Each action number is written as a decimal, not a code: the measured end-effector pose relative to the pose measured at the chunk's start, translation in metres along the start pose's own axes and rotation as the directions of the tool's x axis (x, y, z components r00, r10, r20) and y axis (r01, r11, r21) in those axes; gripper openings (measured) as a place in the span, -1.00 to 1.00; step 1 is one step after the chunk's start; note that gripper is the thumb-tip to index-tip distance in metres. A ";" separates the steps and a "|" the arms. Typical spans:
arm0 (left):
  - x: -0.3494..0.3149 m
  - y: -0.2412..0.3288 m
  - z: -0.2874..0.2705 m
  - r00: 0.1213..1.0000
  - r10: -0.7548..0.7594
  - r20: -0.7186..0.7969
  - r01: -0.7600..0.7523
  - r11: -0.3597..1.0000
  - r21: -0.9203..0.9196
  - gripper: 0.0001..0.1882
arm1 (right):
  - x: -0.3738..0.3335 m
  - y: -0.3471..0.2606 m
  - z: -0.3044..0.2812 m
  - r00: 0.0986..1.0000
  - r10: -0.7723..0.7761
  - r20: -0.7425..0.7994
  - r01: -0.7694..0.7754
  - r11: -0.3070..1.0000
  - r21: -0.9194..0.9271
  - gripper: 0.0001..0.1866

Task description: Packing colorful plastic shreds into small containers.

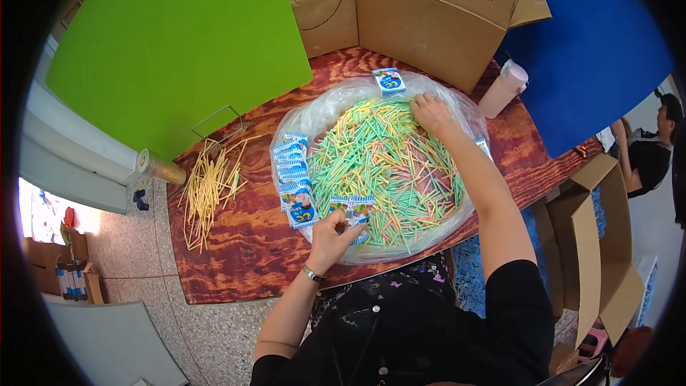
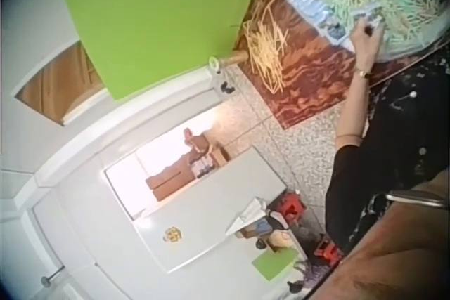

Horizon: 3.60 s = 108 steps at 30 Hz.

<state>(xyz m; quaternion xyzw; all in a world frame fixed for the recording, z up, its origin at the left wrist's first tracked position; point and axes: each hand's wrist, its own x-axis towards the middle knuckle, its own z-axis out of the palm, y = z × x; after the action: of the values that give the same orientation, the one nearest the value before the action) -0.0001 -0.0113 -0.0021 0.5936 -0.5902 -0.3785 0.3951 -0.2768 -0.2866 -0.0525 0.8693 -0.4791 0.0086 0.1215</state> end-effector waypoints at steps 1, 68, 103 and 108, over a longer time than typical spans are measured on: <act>0.001 0.000 0.000 1.000 -0.001 -0.004 0.001 1.000 0.002 -0.56 | 0.001 -0.001 0.003 1.000 -0.017 -0.001 0.017 0.996 -0.085 -0.82; -0.006 -0.004 -0.015 0.868 0.439 -0.233 -0.388 0.891 0.236 -0.74 | -0.059 -0.093 -0.238 0.672 -0.647 0.360 0.245 0.653 0.716 -0.73; -0.026 -0.043 -0.045 0.714 0.342 -0.611 -0.144 0.925 0.351 -0.60 | -0.032 -0.240 -0.124 0.964 -0.266 0.013 0.090 0.370 0.925 -0.76; -0.033 -0.077 -0.048 0.831 0.452 -0.324 -0.219 0.802 0.556 -0.74 | -0.029 -0.252 -0.106 0.971 -0.235 -0.045 0.169 0.543 0.822 -0.68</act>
<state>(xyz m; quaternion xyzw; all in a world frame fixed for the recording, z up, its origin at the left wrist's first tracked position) 0.0746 0.0225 -0.0539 0.6270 -0.6599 0.0091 0.4140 -0.0713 -0.1100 -0.0052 0.8748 -0.3207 0.1853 -0.3124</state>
